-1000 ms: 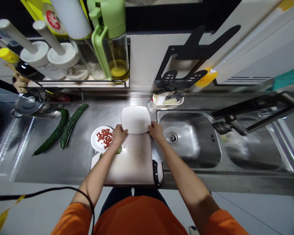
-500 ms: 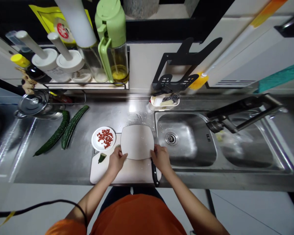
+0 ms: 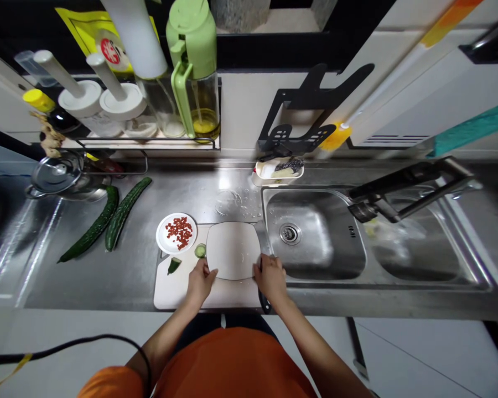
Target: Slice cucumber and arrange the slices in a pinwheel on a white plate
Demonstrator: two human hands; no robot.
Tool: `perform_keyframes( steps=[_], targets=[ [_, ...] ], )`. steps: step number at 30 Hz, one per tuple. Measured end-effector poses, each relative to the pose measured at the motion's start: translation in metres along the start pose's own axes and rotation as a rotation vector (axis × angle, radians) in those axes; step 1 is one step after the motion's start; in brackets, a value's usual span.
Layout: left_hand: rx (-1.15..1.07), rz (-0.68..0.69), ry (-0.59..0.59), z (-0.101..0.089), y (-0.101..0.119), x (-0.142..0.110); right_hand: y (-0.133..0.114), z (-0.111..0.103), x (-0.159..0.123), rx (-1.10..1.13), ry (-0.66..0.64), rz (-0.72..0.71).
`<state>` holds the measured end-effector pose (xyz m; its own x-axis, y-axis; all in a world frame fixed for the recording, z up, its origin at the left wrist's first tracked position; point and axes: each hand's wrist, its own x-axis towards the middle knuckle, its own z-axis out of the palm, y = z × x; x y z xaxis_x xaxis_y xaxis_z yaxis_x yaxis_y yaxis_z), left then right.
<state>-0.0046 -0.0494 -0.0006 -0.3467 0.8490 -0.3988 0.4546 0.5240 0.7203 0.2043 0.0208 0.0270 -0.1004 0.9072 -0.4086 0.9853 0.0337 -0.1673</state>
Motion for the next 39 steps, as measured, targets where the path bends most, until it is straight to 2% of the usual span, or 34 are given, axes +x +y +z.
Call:
perform_keyframes(
  steps=[10, 15, 20, 22, 29, 39],
  targets=[
    [0.006, -0.013, 0.013, 0.005, -0.004, 0.002, -0.004, 0.005, -0.001, -0.082, 0.022, -0.025],
    [0.022, 0.018, -0.008, -0.006, -0.003, 0.002, -0.004, 0.006, -0.003, -0.083, 0.036, -0.025],
    [0.171, 0.1, 0.204, -0.029, -0.006, 0.015, -0.003, 0.007, -0.003, -0.077, 0.033, -0.018],
    [0.263, 0.142, 0.246, -0.034, -0.008, 0.022, -0.003, 0.007, -0.003, -0.076, 0.024, -0.016],
    [0.462, 0.138, 0.239, -0.032, -0.012, 0.033, -0.003, 0.007, -0.004, -0.08, 0.012, -0.01],
    [0.501, 0.193, 0.283, -0.029, -0.012, 0.033, -0.002, 0.009, -0.004, -0.093, 0.027, -0.009]
  ],
)
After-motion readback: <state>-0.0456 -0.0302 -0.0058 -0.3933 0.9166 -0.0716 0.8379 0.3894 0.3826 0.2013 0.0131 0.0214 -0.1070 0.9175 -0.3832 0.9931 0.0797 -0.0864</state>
